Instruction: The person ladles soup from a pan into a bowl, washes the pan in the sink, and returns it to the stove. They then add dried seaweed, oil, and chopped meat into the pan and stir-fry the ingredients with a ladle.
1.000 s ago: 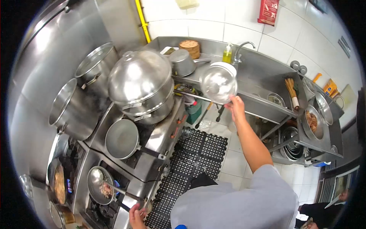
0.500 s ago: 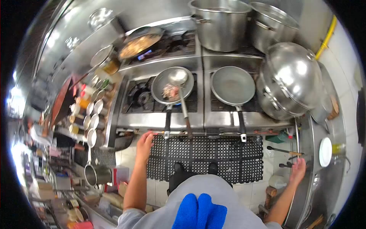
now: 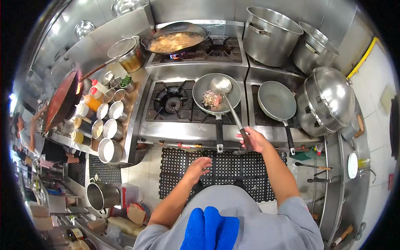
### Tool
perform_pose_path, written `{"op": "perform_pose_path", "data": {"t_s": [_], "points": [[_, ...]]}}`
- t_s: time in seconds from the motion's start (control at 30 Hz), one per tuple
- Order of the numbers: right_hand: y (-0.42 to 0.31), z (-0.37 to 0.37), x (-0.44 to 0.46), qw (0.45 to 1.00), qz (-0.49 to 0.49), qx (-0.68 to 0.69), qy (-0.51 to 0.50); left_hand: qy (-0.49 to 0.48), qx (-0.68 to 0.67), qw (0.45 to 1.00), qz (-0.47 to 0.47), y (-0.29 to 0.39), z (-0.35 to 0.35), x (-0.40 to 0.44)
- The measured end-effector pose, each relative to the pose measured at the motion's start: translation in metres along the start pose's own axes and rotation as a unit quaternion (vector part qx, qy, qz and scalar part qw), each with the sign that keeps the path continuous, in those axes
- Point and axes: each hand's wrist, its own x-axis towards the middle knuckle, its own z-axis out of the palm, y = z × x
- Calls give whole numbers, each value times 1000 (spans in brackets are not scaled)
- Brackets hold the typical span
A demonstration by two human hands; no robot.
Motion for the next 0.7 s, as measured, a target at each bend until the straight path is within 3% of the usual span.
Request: {"op": "perform_pose_path", "data": {"t_s": [0.07, 0.17, 0.2, 0.23, 0.37, 0.53, 0.6, 0.67, 0.7], "points": [[-1, 18, 9, 994, 6, 104, -11, -30, -4, 999, -36, 2, -15, -3], [-7, 46, -1, 997, -23, 71, 5, -55, 6, 996, -72, 1, -37, -4], [-5, 59, -11, 988, -49, -116, 86, -56, 3, 996, -75, 1, -43, -5], [-4, 70, -22, 937, -73, -300, 163, -70, -2, 994, -87, 2, -46, -3], [0, 101, -76, 933, -81, -291, 198, -113, -30, 987, -108, 8, -48, 14], [-6, 107, -105, 869, 18, -422, 258, -150, -51, 974, -163, 17, -37, 38], [1, 97, -87, 870, 8, -417, 264, -151, -49, 973, -169, 15, -33, 50], [3, 86, -63, 833, -62, -475, 275, -137, -58, 976, -161, 15, -21, 61], [0, 84, -56, 847, -54, -452, 276, -138, -69, 974, -167, 15, -16, 66]]}}
